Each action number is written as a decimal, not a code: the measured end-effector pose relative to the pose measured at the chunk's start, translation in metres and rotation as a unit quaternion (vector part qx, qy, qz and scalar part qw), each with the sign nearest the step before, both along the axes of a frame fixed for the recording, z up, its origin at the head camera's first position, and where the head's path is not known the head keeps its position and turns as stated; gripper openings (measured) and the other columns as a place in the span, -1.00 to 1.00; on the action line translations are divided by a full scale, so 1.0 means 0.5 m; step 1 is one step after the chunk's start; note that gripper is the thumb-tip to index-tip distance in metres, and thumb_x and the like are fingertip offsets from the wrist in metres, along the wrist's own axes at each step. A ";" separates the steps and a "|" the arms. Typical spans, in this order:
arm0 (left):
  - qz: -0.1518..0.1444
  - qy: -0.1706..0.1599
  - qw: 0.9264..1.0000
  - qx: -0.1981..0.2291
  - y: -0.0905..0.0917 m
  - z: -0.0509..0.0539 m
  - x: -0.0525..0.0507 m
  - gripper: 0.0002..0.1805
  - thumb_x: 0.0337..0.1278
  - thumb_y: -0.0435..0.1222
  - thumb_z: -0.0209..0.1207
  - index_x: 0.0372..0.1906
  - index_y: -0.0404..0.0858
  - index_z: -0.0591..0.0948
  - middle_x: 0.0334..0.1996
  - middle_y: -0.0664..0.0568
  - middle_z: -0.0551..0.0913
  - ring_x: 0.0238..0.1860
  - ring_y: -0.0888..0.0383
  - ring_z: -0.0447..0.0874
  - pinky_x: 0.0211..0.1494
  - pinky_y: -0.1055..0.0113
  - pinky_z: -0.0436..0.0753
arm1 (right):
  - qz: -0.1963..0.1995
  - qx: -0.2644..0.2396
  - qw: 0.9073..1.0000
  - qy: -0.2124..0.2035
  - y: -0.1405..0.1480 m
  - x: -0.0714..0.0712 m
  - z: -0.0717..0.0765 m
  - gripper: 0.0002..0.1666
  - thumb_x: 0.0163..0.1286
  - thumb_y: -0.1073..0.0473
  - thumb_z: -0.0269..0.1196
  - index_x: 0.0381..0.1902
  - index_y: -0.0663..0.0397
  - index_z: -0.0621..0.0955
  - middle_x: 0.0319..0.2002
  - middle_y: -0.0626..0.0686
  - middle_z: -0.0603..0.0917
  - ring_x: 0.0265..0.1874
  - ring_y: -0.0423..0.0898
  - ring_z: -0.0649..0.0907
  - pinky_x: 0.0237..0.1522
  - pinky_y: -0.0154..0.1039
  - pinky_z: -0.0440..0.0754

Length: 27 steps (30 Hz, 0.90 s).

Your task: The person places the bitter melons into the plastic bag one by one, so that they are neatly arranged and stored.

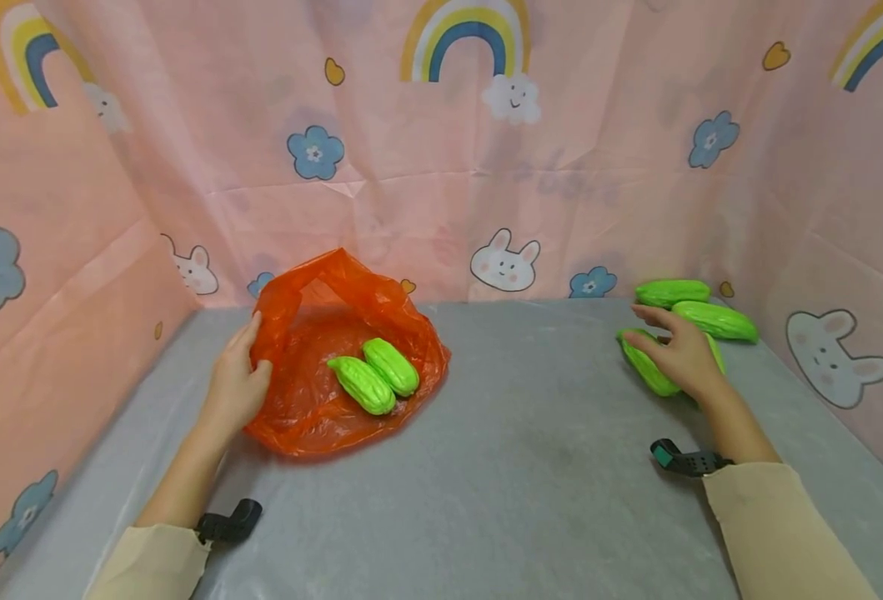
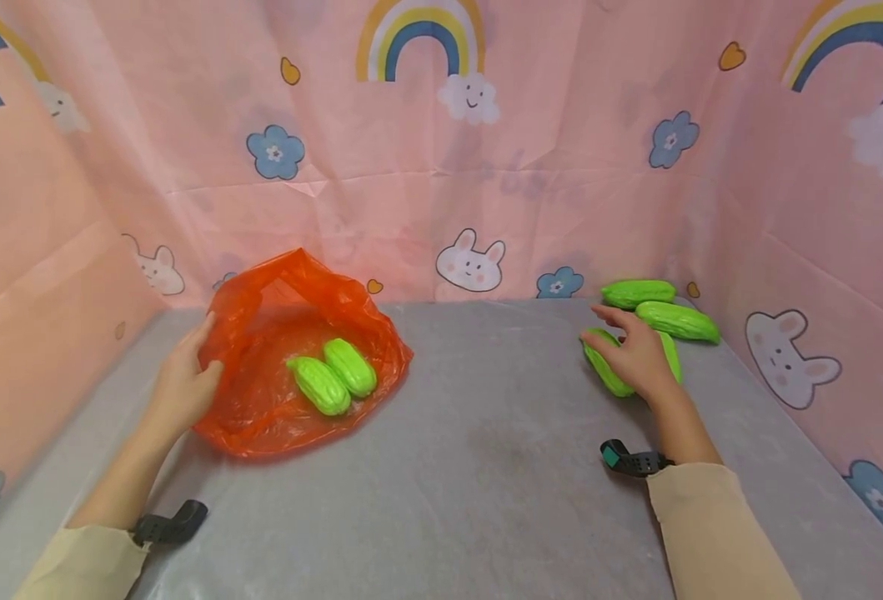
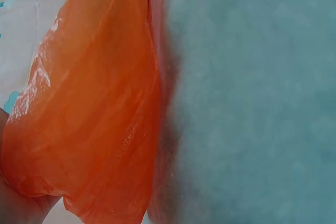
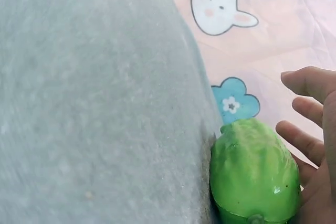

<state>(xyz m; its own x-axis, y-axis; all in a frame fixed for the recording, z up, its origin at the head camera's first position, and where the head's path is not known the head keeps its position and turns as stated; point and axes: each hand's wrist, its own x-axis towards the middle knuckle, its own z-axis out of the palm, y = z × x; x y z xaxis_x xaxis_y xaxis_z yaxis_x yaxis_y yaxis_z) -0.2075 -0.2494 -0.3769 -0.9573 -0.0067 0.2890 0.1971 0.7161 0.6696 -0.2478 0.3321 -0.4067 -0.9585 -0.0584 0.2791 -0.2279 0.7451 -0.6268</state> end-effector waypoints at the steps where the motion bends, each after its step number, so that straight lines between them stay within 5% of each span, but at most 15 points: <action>1: 0.000 0.000 1.000 0.000 0.000 0.001 0.000 -0.23 0.31 -0.52 -0.10 0.61 -0.33 0.02 0.57 -0.37 0.10 0.55 -0.35 0.10 0.47 -0.30 0.28 | 0.001 -0.001 1.000 0.000 0.000 0.000 -0.001 -0.26 0.49 -0.04 0.20 0.48 0.24 0.35 0.39 0.43 0.42 0.36 0.41 0.39 0.26 0.39 0.44; 27: 0.000 0.006 1.000 0.006 -0.001 0.002 -0.002 -0.20 0.26 -0.56 -0.06 0.60 -0.35 0.03 0.57 -0.36 0.12 0.53 -0.35 0.15 0.37 -0.27 0.44 | -0.002 0.074 0.997 0.001 -0.011 -0.007 -0.007 -0.35 0.32 0.29 0.29 0.36 0.33 0.46 0.36 0.47 0.41 0.35 0.48 0.36 0.26 0.46 0.34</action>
